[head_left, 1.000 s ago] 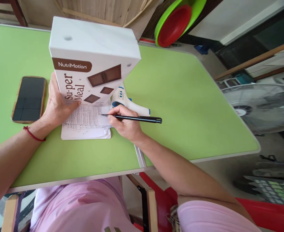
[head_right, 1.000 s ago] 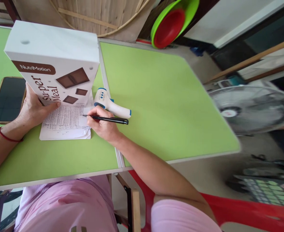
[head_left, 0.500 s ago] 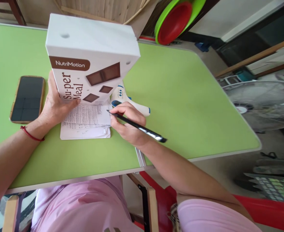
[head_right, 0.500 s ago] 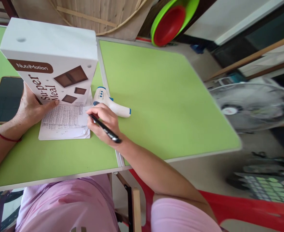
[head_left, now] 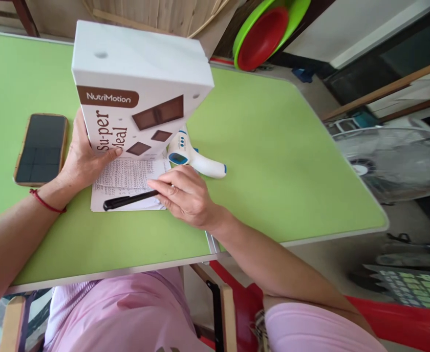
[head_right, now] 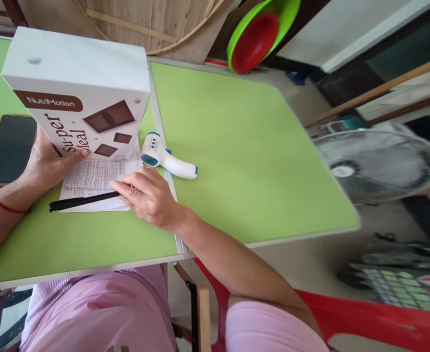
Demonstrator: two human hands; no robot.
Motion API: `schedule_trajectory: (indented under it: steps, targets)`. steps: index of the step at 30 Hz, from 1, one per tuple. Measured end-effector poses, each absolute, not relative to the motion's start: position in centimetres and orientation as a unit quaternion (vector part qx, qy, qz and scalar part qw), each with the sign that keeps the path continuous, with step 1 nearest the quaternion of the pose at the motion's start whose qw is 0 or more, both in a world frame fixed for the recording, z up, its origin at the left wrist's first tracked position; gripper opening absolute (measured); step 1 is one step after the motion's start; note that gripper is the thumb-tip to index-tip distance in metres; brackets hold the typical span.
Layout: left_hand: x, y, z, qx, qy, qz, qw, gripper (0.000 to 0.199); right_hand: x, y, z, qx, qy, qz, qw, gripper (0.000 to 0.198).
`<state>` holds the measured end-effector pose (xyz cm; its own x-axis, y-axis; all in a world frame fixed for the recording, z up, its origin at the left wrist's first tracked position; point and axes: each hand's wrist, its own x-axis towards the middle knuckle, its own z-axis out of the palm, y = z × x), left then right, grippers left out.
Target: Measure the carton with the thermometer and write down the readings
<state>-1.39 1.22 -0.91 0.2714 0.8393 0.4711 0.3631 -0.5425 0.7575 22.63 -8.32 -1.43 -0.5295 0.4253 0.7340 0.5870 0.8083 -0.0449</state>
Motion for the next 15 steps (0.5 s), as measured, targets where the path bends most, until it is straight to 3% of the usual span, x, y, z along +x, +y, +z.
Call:
schedule_trajectory:
  steps: [7,11,15]
  targets:
    - [-1.5,1.6,-1.0,0.770,0.389,0.445,0.242,0.064,22.6,-8.4,-1.1,-0.236,-0.909,-0.017,0.345,0.012]
    - [-1.3,1.6,-0.7,0.763,0.390,0.447,0.259,0.074,22.5,-8.5,-1.5,-0.233,-0.921,-0.012,0.311,0.006]
    - [-1.4,1.5,-0.7,0.752,0.399,0.437,0.290,0.080,23.5,-7.8,-1.8,-0.282,-0.902,-0.031,0.326,0.017]
